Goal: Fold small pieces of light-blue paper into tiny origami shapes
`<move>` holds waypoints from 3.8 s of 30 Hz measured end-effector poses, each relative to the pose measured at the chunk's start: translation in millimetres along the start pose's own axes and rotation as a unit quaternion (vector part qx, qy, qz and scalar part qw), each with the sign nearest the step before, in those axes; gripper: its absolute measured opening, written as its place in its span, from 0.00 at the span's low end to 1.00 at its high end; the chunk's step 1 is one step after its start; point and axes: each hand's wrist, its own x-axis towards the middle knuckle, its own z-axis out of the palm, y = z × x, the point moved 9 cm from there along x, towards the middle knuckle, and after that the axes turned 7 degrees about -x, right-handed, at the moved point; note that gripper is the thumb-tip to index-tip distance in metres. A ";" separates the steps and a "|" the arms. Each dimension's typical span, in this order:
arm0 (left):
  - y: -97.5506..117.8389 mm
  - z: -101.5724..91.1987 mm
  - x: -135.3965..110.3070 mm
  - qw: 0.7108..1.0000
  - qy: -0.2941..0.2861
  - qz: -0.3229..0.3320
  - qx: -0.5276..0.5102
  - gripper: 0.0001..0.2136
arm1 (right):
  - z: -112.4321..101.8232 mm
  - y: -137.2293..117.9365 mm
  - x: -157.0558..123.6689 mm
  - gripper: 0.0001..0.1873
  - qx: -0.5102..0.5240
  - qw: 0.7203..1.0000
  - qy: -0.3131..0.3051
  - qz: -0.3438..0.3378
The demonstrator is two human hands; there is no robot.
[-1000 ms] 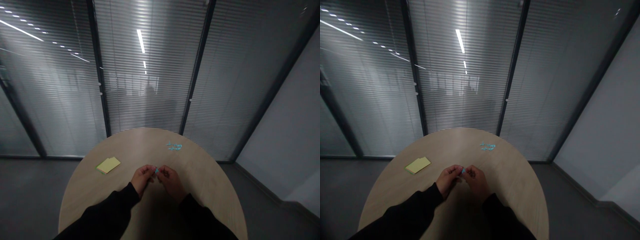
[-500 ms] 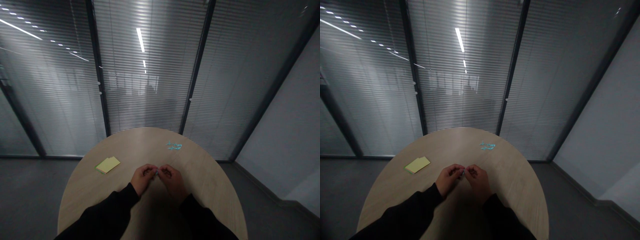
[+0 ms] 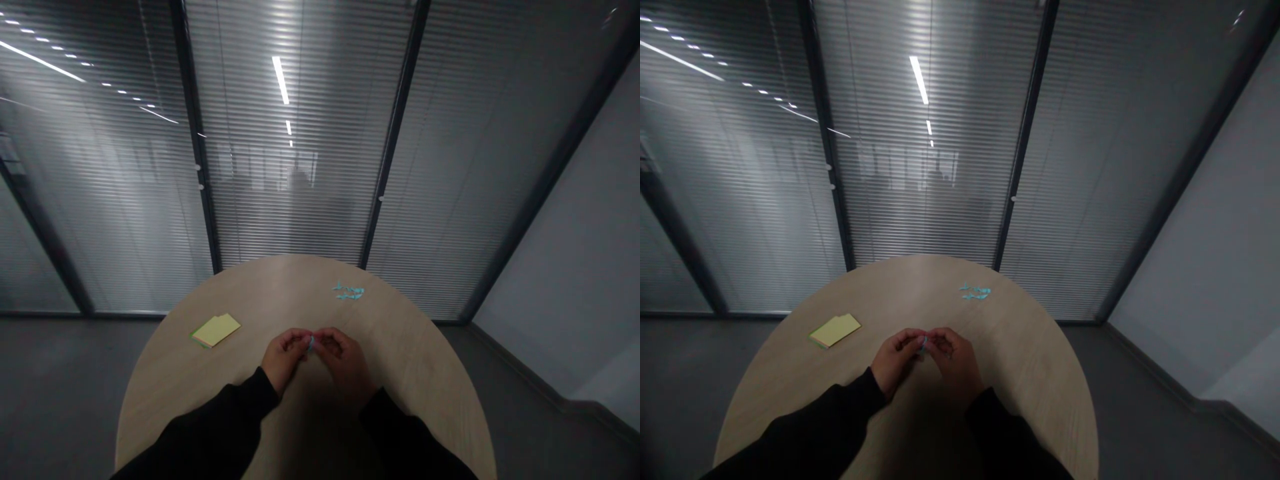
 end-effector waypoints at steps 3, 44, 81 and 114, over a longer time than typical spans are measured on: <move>5.5 -1.0 0.3 1.000 0.008 0.016 0.000 0.17 | -1.9 -2.3 0.2 0.14 -0.001 1.000 0.007 -0.003; 28.2 7.4 -5.7 0.989 -0.099 0.065 0.091 0.16 | -4.6 -29.4 -2.0 0.09 -0.125 0.988 -0.052 -0.078; 1.6 -5.1 5.7 0.996 -0.046 -0.007 0.072 0.24 | 14.9 14.9 4.3 0.15 0.032 0.995 -0.092 0.037; 4.7 -1.9 -4.4 0.998 -0.007 -0.021 0.062 0.20 | -5.6 -44.7 -7.5 0.06 -0.318 0.917 0.023 -0.239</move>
